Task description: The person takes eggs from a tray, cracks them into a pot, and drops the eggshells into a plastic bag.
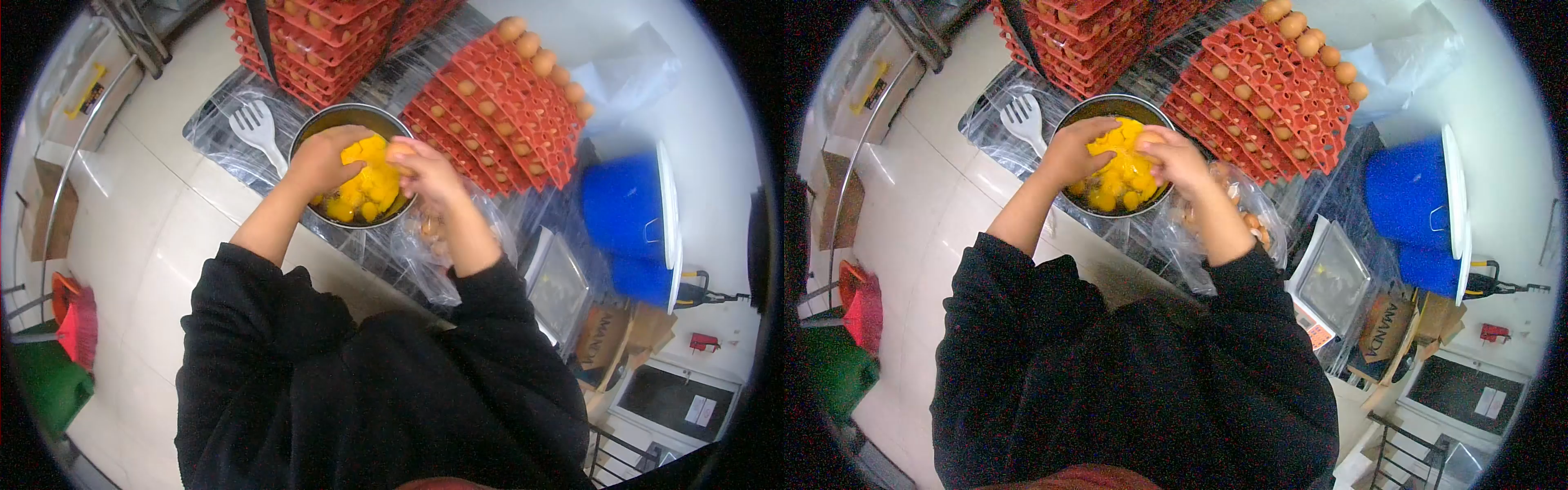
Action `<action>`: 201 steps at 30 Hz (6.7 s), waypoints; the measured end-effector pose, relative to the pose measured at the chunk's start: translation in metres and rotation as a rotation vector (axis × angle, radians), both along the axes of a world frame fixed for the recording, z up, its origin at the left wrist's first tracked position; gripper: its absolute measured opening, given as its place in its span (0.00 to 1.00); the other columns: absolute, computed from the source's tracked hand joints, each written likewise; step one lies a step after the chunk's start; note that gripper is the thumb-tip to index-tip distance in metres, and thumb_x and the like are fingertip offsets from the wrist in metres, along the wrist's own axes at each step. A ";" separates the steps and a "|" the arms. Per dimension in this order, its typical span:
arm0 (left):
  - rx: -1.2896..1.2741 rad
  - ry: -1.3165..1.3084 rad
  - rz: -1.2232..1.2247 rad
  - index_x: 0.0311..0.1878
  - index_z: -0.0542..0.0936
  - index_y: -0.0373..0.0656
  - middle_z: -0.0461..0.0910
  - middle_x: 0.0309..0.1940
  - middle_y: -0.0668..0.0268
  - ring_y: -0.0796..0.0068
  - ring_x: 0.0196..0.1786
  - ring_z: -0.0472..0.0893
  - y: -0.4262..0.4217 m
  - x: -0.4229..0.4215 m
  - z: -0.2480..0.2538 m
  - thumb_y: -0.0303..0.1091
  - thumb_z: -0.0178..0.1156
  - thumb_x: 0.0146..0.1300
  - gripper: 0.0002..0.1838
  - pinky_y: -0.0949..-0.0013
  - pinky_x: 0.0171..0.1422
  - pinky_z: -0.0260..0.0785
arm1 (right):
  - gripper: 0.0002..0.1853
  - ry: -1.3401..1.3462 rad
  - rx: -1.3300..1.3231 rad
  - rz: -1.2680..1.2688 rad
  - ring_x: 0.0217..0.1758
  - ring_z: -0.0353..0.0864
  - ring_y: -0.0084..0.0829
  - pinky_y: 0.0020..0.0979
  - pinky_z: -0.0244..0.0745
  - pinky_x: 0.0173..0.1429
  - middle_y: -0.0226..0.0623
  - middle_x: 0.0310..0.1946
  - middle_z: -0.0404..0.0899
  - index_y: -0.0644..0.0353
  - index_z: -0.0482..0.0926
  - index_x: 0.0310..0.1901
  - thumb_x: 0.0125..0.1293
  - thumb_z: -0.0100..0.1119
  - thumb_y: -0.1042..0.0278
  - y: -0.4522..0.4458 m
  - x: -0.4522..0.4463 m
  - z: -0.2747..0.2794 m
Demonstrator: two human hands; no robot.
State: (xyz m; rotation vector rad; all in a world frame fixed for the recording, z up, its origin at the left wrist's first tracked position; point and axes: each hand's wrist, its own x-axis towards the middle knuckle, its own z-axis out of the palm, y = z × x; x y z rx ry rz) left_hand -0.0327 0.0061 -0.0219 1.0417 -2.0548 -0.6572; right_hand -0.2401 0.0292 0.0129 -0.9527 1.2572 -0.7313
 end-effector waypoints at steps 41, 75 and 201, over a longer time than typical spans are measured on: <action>0.116 -0.122 0.250 0.47 0.78 0.41 0.77 0.49 0.57 0.57 0.53 0.75 0.002 -0.003 -0.005 0.35 0.62 0.51 0.19 0.62 0.58 0.66 | 0.26 0.195 -0.497 -0.034 0.50 0.72 0.28 0.29 0.69 0.55 0.35 0.48 0.71 0.58 0.70 0.53 0.47 0.58 0.78 0.038 -0.117 0.054; 0.084 -0.079 0.212 0.50 0.77 0.42 0.76 0.50 0.57 0.58 0.54 0.75 0.007 0.007 0.006 0.35 0.62 0.53 0.20 0.64 0.59 0.66 | 0.26 0.907 -0.846 0.108 0.51 0.70 0.47 0.41 0.66 0.55 0.47 0.48 0.69 0.56 0.66 0.57 0.54 0.58 0.67 0.055 -0.042 -0.074; 0.247 -0.048 -0.038 0.48 0.80 0.48 0.82 0.34 0.59 0.66 0.31 0.82 0.001 0.005 -0.006 0.32 0.61 0.46 0.21 0.68 0.41 0.74 | 0.19 -0.463 0.201 0.052 0.29 0.75 0.23 0.22 0.72 0.30 0.32 0.34 0.76 0.61 0.69 0.56 0.63 0.52 0.67 -0.006 0.020 -0.039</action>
